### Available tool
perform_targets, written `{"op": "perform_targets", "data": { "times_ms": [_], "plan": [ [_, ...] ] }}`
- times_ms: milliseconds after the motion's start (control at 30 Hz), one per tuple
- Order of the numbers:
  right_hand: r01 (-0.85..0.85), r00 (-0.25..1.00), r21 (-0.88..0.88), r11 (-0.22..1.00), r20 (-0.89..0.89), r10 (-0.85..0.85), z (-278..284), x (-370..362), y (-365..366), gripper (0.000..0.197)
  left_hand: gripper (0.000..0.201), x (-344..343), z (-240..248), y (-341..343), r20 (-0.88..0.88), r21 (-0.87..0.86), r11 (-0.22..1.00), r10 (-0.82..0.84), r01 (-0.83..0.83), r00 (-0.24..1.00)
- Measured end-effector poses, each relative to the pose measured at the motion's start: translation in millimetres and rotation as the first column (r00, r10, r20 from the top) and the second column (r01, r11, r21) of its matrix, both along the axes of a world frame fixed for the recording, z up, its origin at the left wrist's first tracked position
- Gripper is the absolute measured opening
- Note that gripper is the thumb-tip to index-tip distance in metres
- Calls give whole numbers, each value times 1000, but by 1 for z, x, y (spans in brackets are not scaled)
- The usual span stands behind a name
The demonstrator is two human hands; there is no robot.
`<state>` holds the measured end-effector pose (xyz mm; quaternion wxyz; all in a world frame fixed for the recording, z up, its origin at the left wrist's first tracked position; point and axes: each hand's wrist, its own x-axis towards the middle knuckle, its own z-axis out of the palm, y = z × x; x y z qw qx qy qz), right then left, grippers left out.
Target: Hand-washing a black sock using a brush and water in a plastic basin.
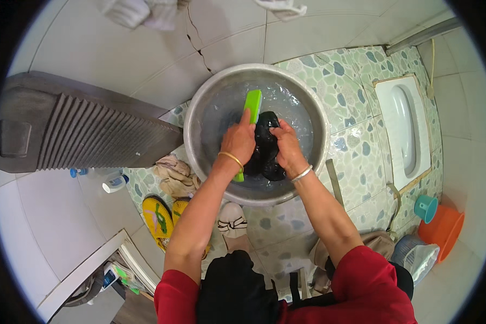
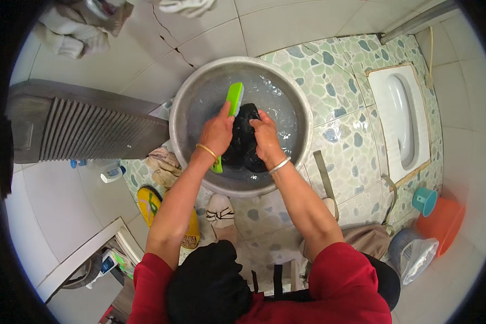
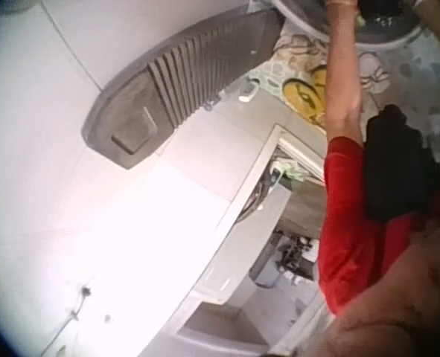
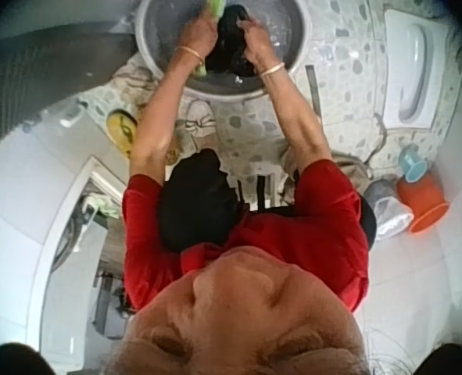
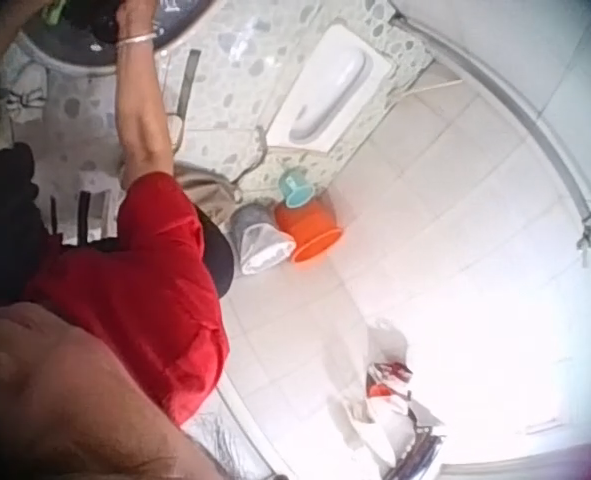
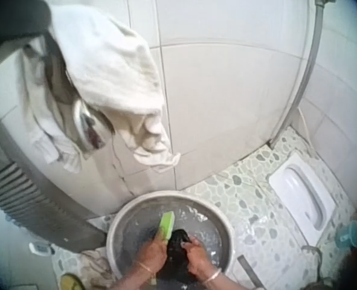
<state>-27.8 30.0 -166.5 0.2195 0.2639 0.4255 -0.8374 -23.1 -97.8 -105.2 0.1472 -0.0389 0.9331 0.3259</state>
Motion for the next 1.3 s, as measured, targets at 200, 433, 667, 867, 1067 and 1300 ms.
{"op": "perform_targets", "data": {
  "times_ms": [200, 433, 667, 867, 1067, 1300],
  "plan": [
    [-175, 896, 390, 904, -317, 310, 6, 4, 9, 45, 44, 21, -6, -5, 29, 4, 997, -77, 77, 997],
    [26, 998, 62, 998, -65, -22, 5, -3, 10, 25, 42, 20, -14, -29, -113, 245, 965, 119, -88, 987],
    [-51, 973, -13, 999, -225, 47, 41, -6, 4, 20, 41, 22, -40, -45, -21, 265, 953, 160, -149, 987],
    [133, 991, -256, 958, 14, -133, 12, -24, 22, 24, 44, 36, -3, -17, 106, 348, 903, 228, -251, 968],
    [171, 985, -36, 985, 4, -171, 18, -11, 2, 19, 50, 32, -5, 3, -147, 93, 994, -45, 59, 988],
    [108, 985, -70, 992, -131, -117, 39, -6, -4, 20, 46, 14, -54, -45, -451, 97, 991, 121, -86, 884]
  ]
}}
